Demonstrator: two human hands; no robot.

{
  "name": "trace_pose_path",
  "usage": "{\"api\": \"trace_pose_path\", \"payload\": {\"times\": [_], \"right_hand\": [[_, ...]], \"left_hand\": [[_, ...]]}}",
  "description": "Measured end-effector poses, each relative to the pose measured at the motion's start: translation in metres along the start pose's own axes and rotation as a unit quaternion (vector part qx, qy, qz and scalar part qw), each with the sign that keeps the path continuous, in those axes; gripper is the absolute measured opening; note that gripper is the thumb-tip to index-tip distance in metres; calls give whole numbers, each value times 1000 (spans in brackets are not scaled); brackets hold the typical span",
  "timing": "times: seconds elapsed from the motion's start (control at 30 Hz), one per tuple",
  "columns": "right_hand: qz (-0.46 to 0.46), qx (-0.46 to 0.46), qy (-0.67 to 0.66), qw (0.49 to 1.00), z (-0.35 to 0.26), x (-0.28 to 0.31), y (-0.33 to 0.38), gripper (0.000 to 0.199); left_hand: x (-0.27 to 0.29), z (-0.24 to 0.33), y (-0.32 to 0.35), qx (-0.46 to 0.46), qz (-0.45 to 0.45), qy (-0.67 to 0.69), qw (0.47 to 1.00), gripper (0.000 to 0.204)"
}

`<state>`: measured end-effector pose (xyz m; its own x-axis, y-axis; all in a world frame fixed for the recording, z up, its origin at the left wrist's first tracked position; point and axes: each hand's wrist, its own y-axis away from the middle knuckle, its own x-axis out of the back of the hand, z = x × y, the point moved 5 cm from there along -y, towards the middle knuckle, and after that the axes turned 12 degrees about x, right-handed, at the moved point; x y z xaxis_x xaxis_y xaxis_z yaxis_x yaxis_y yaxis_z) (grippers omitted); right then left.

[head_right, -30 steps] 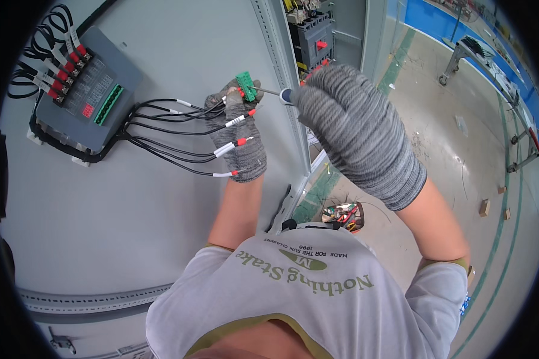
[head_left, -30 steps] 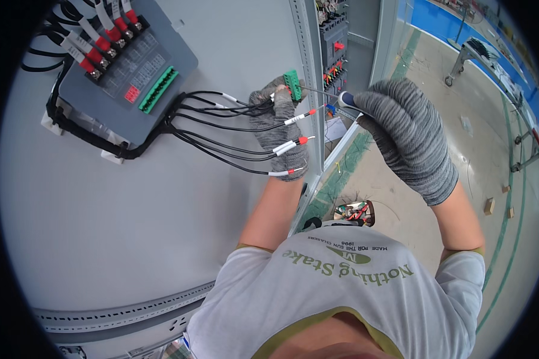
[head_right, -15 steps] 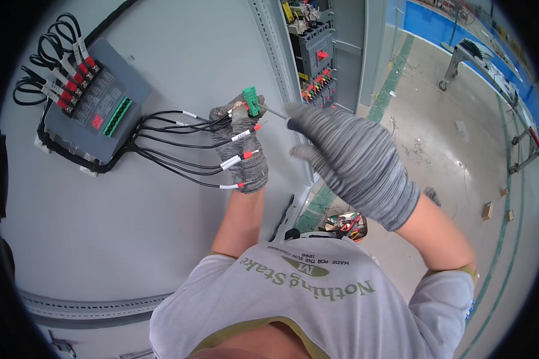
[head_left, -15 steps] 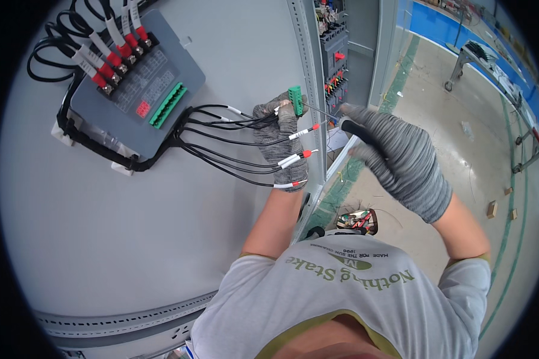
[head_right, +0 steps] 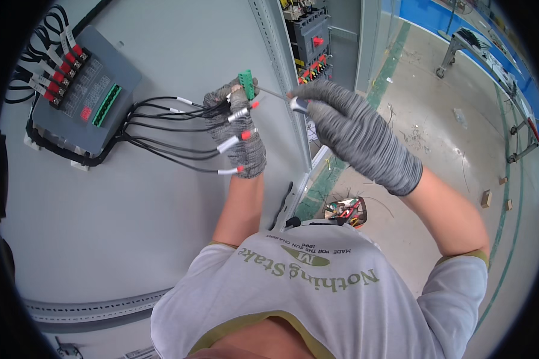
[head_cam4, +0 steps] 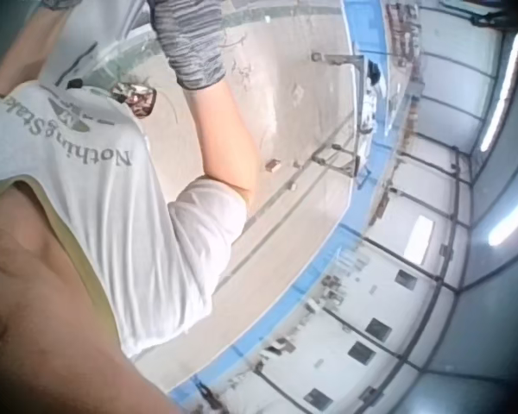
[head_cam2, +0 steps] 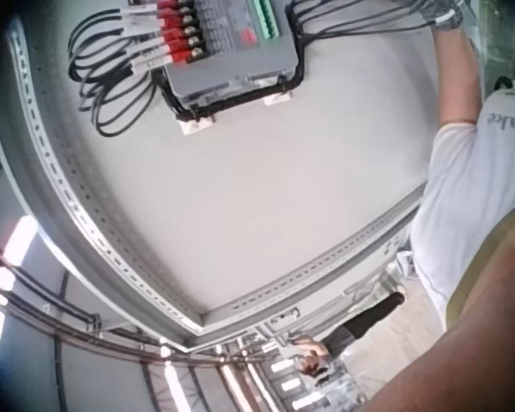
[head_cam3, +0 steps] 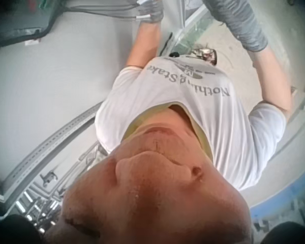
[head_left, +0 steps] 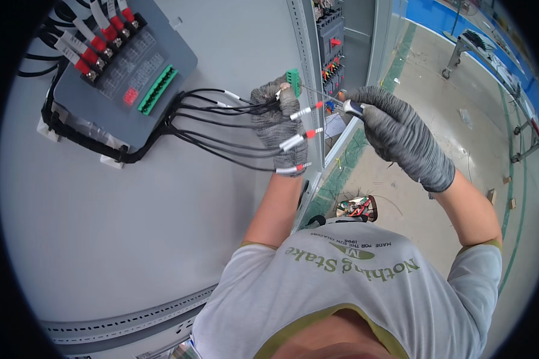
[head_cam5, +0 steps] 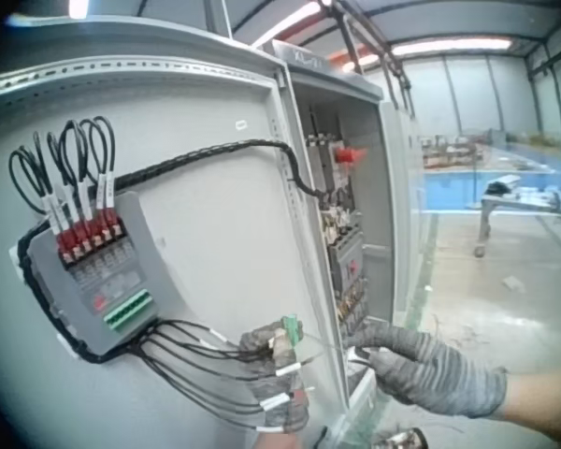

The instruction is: The person connects multiple black wires with red and white connectors to a green terminal block mounted on a gray electrical panel. They use a screwdriver to tighten each terminal, working wire by wire.

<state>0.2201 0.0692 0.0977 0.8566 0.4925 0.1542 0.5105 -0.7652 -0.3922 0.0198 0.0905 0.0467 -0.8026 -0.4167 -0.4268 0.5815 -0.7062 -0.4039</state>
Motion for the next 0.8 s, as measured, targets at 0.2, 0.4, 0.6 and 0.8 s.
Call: {"api": "trace_pose_path", "payload": {"times": [0.2,0.4,0.6,0.8], "right_hand": [[-14,-43,46,998,-6,-5,-5,34],[-136,232,663,699,-32,-20,-2,42],[-115,192,339,914,-3,-9,-10,43],[-41,-157,-340,926,16,-18,2,34]], "left_hand": [[6,-1,-1,-5,13,-43,999,10],[4,-6,1,-20,-1,14,1000,10],[0,2,8,-42,-14,-10,999,10],[2,0,5,-53,0,-36,998,9]]}}
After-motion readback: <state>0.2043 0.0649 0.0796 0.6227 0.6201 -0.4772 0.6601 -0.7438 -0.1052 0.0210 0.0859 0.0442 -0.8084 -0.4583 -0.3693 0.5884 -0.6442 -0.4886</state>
